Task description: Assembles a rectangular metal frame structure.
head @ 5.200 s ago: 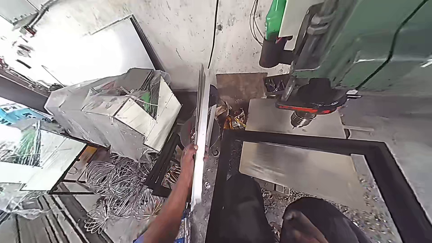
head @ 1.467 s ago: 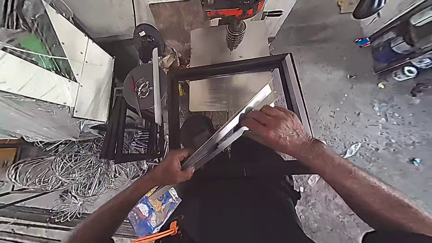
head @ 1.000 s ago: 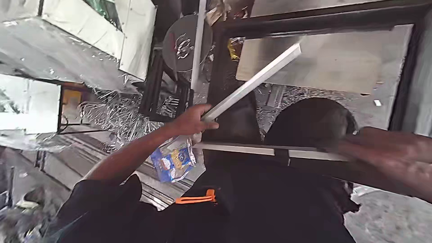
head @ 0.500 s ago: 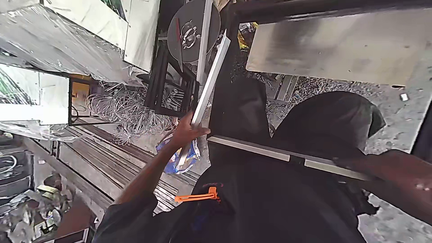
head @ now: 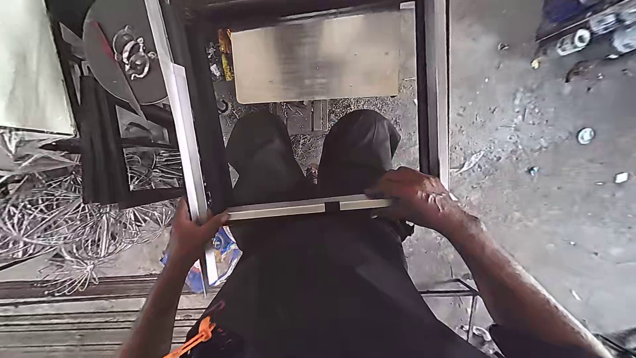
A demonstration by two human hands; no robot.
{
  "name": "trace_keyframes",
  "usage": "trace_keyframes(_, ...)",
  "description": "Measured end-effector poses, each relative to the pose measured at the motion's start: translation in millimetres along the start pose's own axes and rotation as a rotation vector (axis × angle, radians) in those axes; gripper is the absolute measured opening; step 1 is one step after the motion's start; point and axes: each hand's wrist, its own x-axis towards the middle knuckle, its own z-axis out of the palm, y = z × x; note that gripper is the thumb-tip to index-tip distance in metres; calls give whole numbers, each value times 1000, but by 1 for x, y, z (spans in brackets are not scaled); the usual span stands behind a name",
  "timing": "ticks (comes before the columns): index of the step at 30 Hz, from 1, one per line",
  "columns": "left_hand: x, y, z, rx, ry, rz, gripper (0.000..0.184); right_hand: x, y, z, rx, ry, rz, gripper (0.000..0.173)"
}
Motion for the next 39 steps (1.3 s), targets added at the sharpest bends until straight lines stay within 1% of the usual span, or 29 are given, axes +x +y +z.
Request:
trace_keyframes(3, 0, -2, 1, -20, -10, 7, 89, 3, 0, -4, -22, 1, 22, 40)
trace_keyframes(10, -1, -9, 1, -10, -12, -8, 97, 7, 6, -7, 47, -29, 25, 46)
trace_keyframes(13, -2, -5, 2, -22, -14, -23, 96, 8, 7, -6, 88, -40, 55, 48)
trace_keyframes(18, -2, -6, 4, -106, -18, -17, 86, 10, 6, -3, 109, -28, 87, 47)
trace_keyframes(21, -3, -5, 4, -116, -26, -30, 88, 8, 6, 0, 143, -35, 112, 48)
trace_keyframes(23, -3, -5, 4, -133, -35, -37, 90, 4, 8, 4, 185, 7, 107, 46)
trace_keyframes(27, -4, -4, 7, -159, -42, -69, 85, -5, 10, 9, 234, 47, 72, 33)
trace_keyframes(31, -4, 3, 13, -298, -7, -141, 80, -2, 12, 9, 236, 1, 18, 29)
trace_keyframes(33, -3, 7, 16, -333, -4, -155, 72, 1, 12, 7, 233, -27, -13, 27)
trace_keyframes(35, -1, 4, 17, -374, -36, -171, 59, 5, 13, 4, 217, -49, -59, 25)
trace_keyframes(36, 0, 2, 16, -395, -64, -201, 55, 7, 13, 3, 217, -60, -78, 24)
trace_keyframes(39, -2, -6, 13, -377, -137, -352, 52, 9, 15, 1, 257, -87, -91, 24)
